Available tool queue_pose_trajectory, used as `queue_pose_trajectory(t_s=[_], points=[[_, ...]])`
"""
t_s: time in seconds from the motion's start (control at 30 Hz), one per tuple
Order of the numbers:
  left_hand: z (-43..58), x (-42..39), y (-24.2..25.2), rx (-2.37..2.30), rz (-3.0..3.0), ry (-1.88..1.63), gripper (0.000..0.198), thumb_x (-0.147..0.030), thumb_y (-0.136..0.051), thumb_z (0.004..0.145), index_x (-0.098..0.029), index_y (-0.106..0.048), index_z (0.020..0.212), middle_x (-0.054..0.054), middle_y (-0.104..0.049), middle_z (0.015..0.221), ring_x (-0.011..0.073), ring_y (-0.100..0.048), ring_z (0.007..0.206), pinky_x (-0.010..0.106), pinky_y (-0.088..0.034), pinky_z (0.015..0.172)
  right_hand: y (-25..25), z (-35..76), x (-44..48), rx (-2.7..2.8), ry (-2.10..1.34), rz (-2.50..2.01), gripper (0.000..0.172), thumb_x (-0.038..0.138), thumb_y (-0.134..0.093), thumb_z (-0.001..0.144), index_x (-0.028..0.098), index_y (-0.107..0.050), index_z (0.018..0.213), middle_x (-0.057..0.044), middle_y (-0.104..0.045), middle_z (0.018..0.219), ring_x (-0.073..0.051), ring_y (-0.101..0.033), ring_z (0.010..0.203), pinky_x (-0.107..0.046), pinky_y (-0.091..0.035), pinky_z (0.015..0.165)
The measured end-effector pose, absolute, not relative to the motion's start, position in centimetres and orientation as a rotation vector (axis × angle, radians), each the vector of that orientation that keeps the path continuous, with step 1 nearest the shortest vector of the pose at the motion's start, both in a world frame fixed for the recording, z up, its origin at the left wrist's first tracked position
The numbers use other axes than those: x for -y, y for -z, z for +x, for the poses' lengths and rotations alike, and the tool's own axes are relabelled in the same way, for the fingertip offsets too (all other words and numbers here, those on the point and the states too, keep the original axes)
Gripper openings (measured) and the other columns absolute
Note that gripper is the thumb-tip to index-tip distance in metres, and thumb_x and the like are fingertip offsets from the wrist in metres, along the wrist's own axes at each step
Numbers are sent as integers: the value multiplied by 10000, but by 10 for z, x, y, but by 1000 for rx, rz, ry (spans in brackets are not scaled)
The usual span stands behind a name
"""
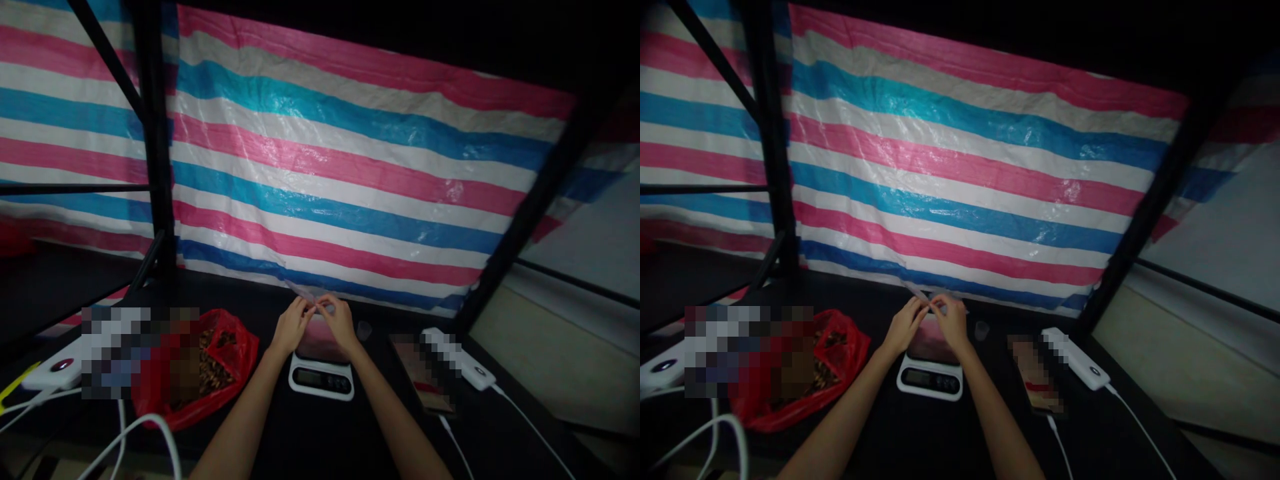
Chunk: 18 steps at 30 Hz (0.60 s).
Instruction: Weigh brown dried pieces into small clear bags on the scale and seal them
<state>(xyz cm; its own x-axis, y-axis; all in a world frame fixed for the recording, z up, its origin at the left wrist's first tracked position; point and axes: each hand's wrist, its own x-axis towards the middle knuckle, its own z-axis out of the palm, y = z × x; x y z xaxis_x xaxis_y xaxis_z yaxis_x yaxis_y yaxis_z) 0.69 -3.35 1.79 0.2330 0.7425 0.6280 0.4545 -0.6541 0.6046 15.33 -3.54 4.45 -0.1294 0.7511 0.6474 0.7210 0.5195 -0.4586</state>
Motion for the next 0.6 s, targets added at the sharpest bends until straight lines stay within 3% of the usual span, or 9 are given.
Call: queue_pose_trajectory(t_s=[0.1,0.2,0.43,0.6], points=[[9,36,-18,-1157,2346,-1320,304,-335,-266,911,-214,-525,1014,29,-547,1005,139,-541,931,253,-435,792,-38,141,46,1823,-68,-1103,86,244,-524,795,205,-593,762,-15,-638,827,-161,-586,783,-276,-398,728],[11,36,-17,-1219,2455,-1270,327,-309,-235,919,-193,-539,951,38,-559,931,143,-556,870,250,-440,752,-38,142,53,1831,12,-1112,94,236,-521,800,211,-598,752,-19,-626,863,-173,-565,855,-296,-373,770],[14,44,-21,-1251,2537,-1242,273,-278,-272,906,-185,-519,838,25,-574,789,141,-563,731,239,-418,659,-47,152,65,1938,165,-1172,119,178,-474,829,208,-584,797,-11,-629,847,-159,-559,842,-300,-334,775],[16,48,-25,-1184,2496,-1271,239,-241,-270,901,-190,-503,907,28,-589,839,134,-564,759,230,-402,671,-49,153,68,1965,213,-1198,144,171,-421,855,202,-562,844,-9,-643,842,-149,-573,808,-293,-332,779]])
